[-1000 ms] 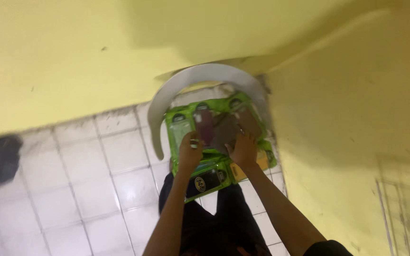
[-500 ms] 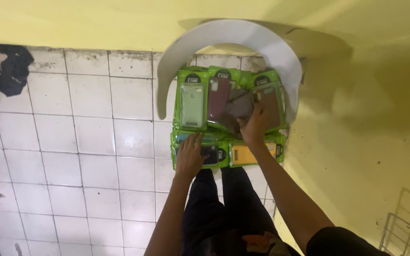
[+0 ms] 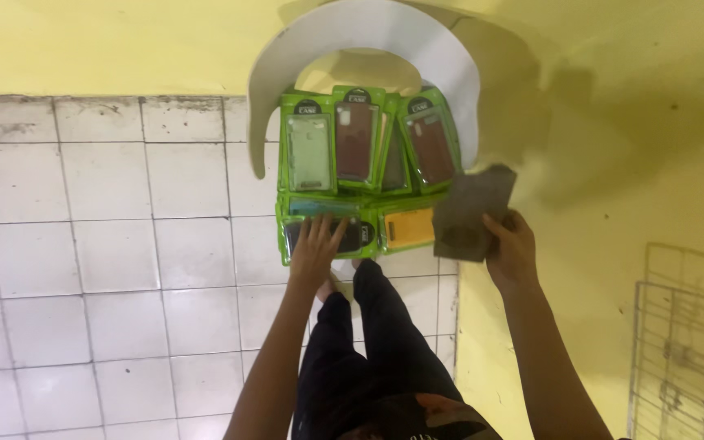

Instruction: The person repeatedly picks up packaged phone cases from a white plastic stool, briefly inspects them, and hangs them on a wall-mounted wire grid. The person continues this cycle of picking, inspecting, and hanging multiple cases throughout the clip.

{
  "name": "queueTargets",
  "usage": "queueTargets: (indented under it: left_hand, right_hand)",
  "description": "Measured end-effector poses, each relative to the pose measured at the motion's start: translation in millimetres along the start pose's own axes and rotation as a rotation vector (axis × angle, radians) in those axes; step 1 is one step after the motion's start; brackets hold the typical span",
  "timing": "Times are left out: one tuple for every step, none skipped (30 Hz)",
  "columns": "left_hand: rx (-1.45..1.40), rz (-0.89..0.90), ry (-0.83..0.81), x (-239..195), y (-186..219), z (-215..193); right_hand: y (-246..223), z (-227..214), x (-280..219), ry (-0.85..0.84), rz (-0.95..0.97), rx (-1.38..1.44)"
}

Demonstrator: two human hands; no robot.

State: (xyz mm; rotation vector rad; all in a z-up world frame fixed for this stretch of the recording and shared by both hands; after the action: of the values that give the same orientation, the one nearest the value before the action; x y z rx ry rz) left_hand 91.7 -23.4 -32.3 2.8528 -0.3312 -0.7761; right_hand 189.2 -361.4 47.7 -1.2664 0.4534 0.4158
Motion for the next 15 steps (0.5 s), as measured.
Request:
queueTargets:
  left_hand:
    - [0.003, 0.0, 0.03, -5, -3, -5]
    - [0.006, 0.0, 0.06, -11, -3, -12]
    - [-0.023, -0.016, 0.1, -19, -6, -24]
    - [-0.053, -0.031, 0.141, -29, -7, -38]
    - [-0.083, -0.051, 0.186, -39, -10, -55]
    - [-0.231, -0.079, 0.142, -48, -14, -62]
    - [-0.378, -0.109, 0.098, -60, -17, -68]
    - [-0.525, -0.137, 0.055, -71, -18, -72]
    - [-0.874, -0.08, 0.076, -84, -16, -80]
    - [-1.221, -0.01, 0.097, -99, -10, -86]
    - [-1.564, 0.074, 0.113, -115, -4, -91]
    - [-1.908, 0.189, 0.015, -129, 14, -92]
    - [-2.243, 0.32, -0.098, -142, 33, -98]
    - [-2.343, 0.476, -0.119, -157, 45, -112]
    - [-2.431, 0.643, -0.139, -172, 60, -128]
  right_hand:
    - [5, -7, -16, 0.021, 0.039, 0.038]
    - [10, -13, -32, 0.041, 0.077, 0.076]
    - [16, -16, -47, 0.057, 0.111, 0.118]
    - [23, -15, -62, 0.054, 0.157, 0.172]
    - [30, -10, -73, 0.043, 0.202, 0.224]
    - [33, -4, -83, 0.031, 0.247, 0.276]
    - [27, 4, -92, 0.011, 0.213, 0.28]
    - [21, 14, -103, -0.01, 0.179, 0.284]
    - [14, 29, -113, -0.031, 0.145, 0.291]
    - [-2, 52, -117, -0.091, 0.065, 0.211]
    - [-19, 78, -122, -0.148, -0.016, 0.133]
    - [-36, 107, -129, -0.204, -0.098, 0.055]
    - [-42, 134, -138, -0.197, -0.074, -0.104]
    - [-46, 163, -150, -0.187, -0.053, -0.264]
    - [-79, 220, -171, -0.35, -0.392, -0.592]
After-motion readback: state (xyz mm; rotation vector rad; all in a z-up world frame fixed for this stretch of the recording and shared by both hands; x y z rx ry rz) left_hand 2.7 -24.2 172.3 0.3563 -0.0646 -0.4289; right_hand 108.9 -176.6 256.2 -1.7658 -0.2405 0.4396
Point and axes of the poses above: each hand's wrist, its own x-axis towards the middle knuckle, its own z-axis out of the palm, y = z × x, the point moved 10 cm from there along x, towards the middle knuckle, and after that the axes turned 10 degrees about -y, right-handed, at the moved point
